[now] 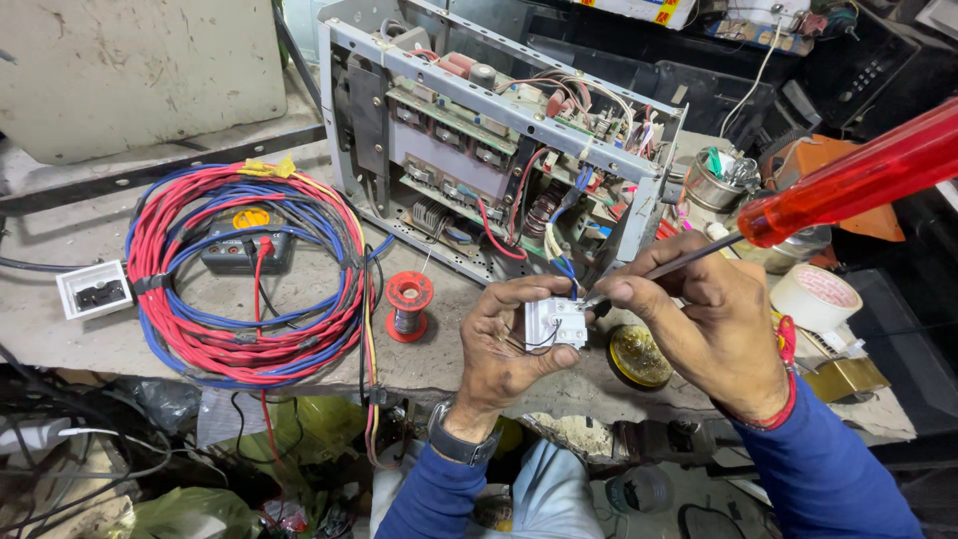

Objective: The person is repairing an electronic device, likely a television, by soldering wires and connecting components. They use a soldering iron to attach wires to a small white component and then secure it to the device's frame.

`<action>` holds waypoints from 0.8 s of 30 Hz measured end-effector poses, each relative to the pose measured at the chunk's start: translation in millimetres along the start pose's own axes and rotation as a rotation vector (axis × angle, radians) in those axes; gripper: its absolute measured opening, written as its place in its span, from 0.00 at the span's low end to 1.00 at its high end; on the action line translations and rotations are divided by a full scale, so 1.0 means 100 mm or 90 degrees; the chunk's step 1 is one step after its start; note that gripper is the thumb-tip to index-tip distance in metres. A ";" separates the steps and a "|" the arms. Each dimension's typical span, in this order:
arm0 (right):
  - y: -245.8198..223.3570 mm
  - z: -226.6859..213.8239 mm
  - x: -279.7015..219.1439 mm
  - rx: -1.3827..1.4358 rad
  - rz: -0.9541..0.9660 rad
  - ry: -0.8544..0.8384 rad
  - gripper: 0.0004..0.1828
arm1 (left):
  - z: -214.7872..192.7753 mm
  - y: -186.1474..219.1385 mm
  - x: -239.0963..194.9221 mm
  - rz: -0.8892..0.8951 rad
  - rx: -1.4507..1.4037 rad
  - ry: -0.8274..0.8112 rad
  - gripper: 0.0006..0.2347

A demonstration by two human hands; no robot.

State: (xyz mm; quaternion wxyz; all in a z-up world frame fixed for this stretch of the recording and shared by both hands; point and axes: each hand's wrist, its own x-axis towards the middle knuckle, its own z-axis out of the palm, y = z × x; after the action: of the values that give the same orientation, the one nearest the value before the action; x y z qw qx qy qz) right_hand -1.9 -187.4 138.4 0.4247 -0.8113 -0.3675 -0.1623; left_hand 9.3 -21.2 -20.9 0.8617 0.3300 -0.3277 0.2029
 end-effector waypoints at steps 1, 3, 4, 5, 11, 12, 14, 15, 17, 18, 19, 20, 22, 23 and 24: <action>0.00 0.00 0.01 -0.021 -0.004 -0.002 0.05 | 0.00 -0.01 0.00 0.006 -0.012 0.004 0.23; -0.01 -0.01 0.00 0.008 -0.013 -0.018 0.05 | -0.02 -0.02 -0.01 0.005 0.011 0.009 0.24; -0.02 -0.02 0.00 0.059 -0.021 -0.030 0.06 | -0.03 -0.02 -0.01 0.005 0.022 0.012 0.24; -0.03 -0.03 0.00 0.109 -0.028 -0.043 0.08 | -0.03 -0.03 -0.02 -0.001 0.001 0.012 0.24; -0.03 -0.02 -0.07 0.028 -0.004 0.016 0.05 | -0.04 -0.05 0.01 -0.010 -0.046 0.013 0.23; -0.01 -0.01 -0.07 0.010 -0.029 0.027 0.06 | -0.04 -0.05 0.01 -0.007 -0.042 0.010 0.23; 0.01 0.02 -0.07 -0.025 -0.078 0.048 0.08 | -0.04 -0.05 0.02 -0.007 -0.037 0.005 0.23; 0.02 0.03 -0.06 -0.059 -0.064 0.050 0.07 | -0.05 -0.04 0.01 -0.010 -0.036 0.003 0.23; 0.01 0.01 -0.05 -0.130 -0.035 0.053 0.06 | -0.04 -0.05 0.00 -0.012 -0.033 0.003 0.23; -0.01 0.01 -0.04 -0.087 -0.061 0.027 0.08 | -0.04 -0.05 0.01 -0.008 -0.027 0.004 0.23; -0.03 0.00 -0.02 -0.044 -0.086 0.001 0.10 | -0.05 -0.04 0.01 -0.005 -0.020 0.006 0.23; -0.05 -0.01 -0.02 0.000 -0.109 -0.026 0.12 | -0.05 -0.04 0.01 0.001 -0.021 0.006 0.23; -0.09 -0.06 -0.03 0.048 -0.068 -0.084 0.13 | -0.05 -0.04 0.01 0.010 -0.024 0.004 0.23; -0.09 -0.07 -0.03 0.071 -0.047 -0.111 0.14 | -0.05 -0.04 0.02 0.009 -0.028 0.004 0.23; -0.09 -0.07 -0.04 0.050 -0.037 -0.093 0.12 | -0.05 -0.04 0.02 0.006 -0.032 0.005 0.23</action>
State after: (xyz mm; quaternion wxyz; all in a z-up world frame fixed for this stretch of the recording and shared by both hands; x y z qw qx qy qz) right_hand -10.8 -191.7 145.2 0.4232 -0.7926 -0.4273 -0.1003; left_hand 14.9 -20.7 -24.2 0.8701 0.3058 -0.3307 0.2000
